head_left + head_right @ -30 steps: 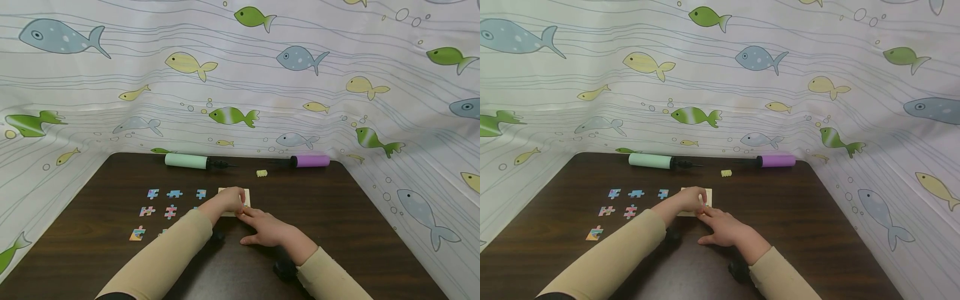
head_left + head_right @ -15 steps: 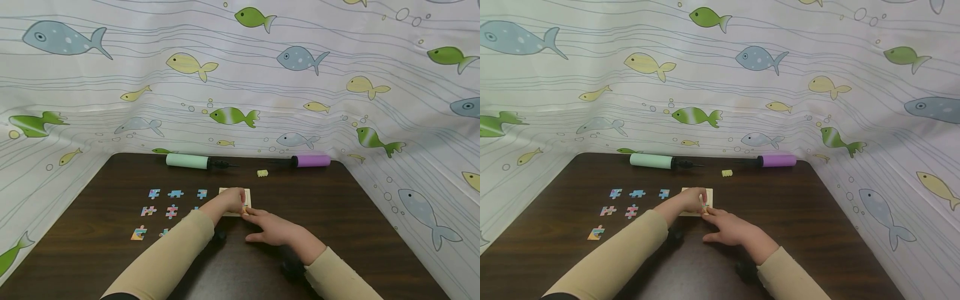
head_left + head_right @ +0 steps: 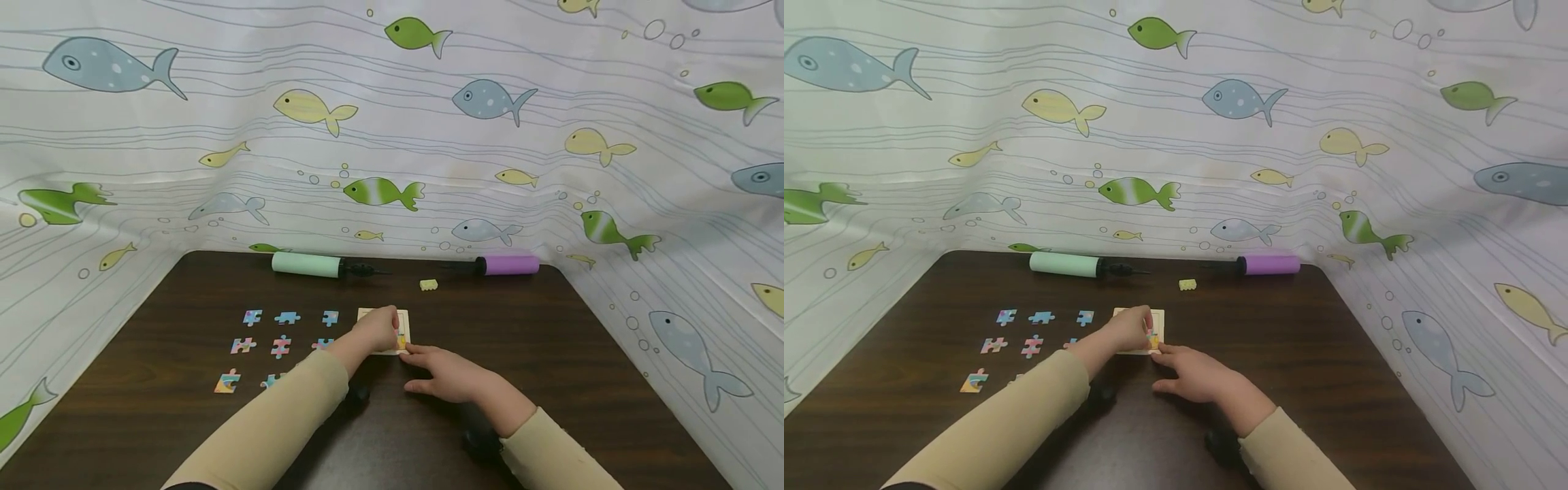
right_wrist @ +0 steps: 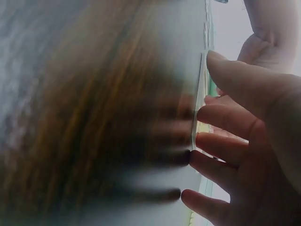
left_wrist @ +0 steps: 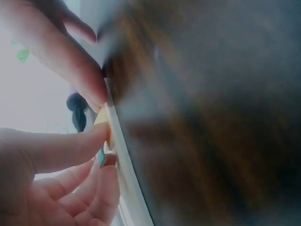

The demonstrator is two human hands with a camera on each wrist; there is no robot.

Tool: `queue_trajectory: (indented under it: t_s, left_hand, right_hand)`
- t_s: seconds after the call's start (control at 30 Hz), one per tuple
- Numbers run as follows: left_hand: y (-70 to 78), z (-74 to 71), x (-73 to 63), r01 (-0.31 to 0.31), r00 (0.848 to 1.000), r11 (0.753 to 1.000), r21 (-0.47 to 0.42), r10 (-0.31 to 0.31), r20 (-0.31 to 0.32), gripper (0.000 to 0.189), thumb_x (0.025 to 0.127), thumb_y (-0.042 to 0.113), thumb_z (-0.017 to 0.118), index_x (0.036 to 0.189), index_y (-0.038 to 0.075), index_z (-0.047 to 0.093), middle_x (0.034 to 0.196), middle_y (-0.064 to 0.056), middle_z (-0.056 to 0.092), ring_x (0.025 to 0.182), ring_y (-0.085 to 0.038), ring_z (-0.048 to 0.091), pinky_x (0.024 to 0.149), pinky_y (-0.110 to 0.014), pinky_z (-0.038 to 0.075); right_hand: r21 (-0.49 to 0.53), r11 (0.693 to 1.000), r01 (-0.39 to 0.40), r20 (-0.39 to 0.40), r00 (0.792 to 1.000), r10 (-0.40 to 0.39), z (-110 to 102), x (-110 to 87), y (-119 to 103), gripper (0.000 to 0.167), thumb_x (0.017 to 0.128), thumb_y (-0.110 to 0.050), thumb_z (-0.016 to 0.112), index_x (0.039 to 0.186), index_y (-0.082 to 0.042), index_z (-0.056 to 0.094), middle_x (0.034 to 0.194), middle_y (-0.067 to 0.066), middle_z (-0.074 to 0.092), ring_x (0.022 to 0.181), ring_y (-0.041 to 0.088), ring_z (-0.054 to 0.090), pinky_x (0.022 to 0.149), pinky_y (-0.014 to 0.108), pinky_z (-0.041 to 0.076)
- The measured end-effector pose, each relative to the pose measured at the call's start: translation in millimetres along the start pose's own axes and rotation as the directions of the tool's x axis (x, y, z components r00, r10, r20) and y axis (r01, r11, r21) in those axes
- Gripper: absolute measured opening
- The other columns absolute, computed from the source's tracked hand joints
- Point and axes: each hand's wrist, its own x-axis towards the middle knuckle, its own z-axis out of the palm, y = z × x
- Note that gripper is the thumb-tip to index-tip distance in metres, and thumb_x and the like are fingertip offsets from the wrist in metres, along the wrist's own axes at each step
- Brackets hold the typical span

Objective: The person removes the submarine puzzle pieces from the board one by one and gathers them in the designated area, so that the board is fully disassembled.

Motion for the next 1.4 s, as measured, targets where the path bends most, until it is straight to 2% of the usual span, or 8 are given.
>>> queue_trajectory:
  t_s: [0.2,0.4,0.53,0.67,0.87,1.1,1.3,1.4]
  left_hand:
    - [-4.6,-1.0,-0.7,0.001,0.997,0.995,-0.095,-0.009,-0.081,0.010,0.088,0.007,0.068,0.085,0.013,0.060,0.073,-0.006,0.053,0.053,-0.018,0.043,0.048,-0.029,0.035]
    - [-10.3,-20.5,-9.2,-0.035,0.992,0.995,-0.092,0.024,-0.123,0.010,0.088,0.010,0.072,0.083,0.014,0.064,0.080,-0.004,0.059,0.058,-0.019,0.048,0.051,-0.031,0.039]
    - [-23.4,-40.7,-22.1,-0.080,0.993,0.995,-0.052,0.074,-0.095,0.010,0.086,0.007,0.073,0.083,0.013,0.065,0.083,-0.003,0.059,0.062,-0.019,0.050,0.055,-0.031,0.041]
    - [-41.5,-63.2,-42.8,-0.119,0.993,0.990,-0.075,0.117,-0.031,0.010,0.087,0.004,0.071,0.082,0.009,0.064,0.078,-0.003,0.059,0.057,-0.017,0.049,0.052,-0.031,0.041]
    - [-67.3,-82.3,-71.4,-0.113,0.993,0.992,-0.064,0.115,0.030,0.014,0.085,-0.001,0.070,0.077,0.007,0.063,0.071,-0.003,0.060,0.055,-0.015,0.051,0.054,-0.032,0.044]
    - [-87.3,-72.4,-90.0,-0.050,0.991,0.994,-0.100,0.062,0.118,0.017,0.083,-0.008,0.064,0.073,0.005,0.061,0.072,-0.004,0.060,0.060,-0.017,0.049,0.055,-0.032,0.042]
    - [-97.7,-57.3,-92.6,-0.020,0.993,0.993,-0.113,0.034,0.117,0.020,0.087,-0.007,0.065,0.074,0.007,0.059,0.071,-0.003,0.059,0.057,-0.017,0.048,0.055,-0.034,0.043]
    - [-97.1,-53.7,-93.9,-0.049,0.995,0.997,-0.064,0.054,0.083,0.019,0.086,-0.004,0.067,0.074,0.009,0.059,0.069,-0.001,0.058,0.059,-0.018,0.048,0.075,-0.052,0.045]
  right_hand:
    - [0.014,1.000,0.000,0.014,1.000,0.000,0.1,0.3,-1.1,0.063,0.096,-0.042,0.063,0.149,-0.013,0.044,0.157,0.005,0.032,0.142,0.025,0.032,0.109,0.046,0.032]
    - [0.019,1.000,-0.012,0.023,1.000,0.012,-1.0,0.4,-1.5,0.063,0.096,-0.042,0.062,0.149,-0.014,0.044,0.158,0.003,0.031,0.142,0.025,0.031,0.110,0.046,0.031]
    - [0.015,1.000,-0.019,0.026,0.999,0.019,-1.4,0.4,-2.9,0.063,0.096,-0.042,0.063,0.149,-0.014,0.046,0.157,0.003,0.032,0.141,0.025,0.033,0.110,0.046,0.031]
    - [0.009,1.000,-0.026,0.028,0.999,0.025,-0.4,0.1,-3.2,0.063,0.095,-0.042,0.064,0.149,-0.014,0.045,0.157,0.003,0.032,0.141,0.025,0.033,0.110,0.046,0.031]
    - [0.002,1.000,-0.027,0.025,0.999,0.027,-1.0,-1.8,-3.2,0.064,0.095,-0.042,0.064,0.149,-0.014,0.044,0.158,0.003,0.031,0.142,0.025,0.032,0.110,0.046,0.031]
    - [0.011,1.000,-0.023,0.019,1.000,0.022,-0.8,-1.6,-1.6,0.065,0.095,-0.043,0.064,0.150,-0.015,0.043,0.158,0.003,0.030,0.142,0.025,0.031,0.110,0.046,0.031]
    - [0.012,1.000,-0.020,0.018,1.000,0.020,-0.4,-1.9,-1.2,0.065,0.095,-0.043,0.064,0.150,-0.015,0.043,0.159,0.003,0.030,0.143,0.025,0.030,0.110,0.046,0.031]
    - [0.010,1.000,-0.021,0.018,1.000,0.021,-0.7,-2.1,-1.0,0.066,0.095,-0.043,0.064,0.150,-0.015,0.043,0.158,0.003,0.030,0.143,0.025,0.031,0.110,0.046,0.031]
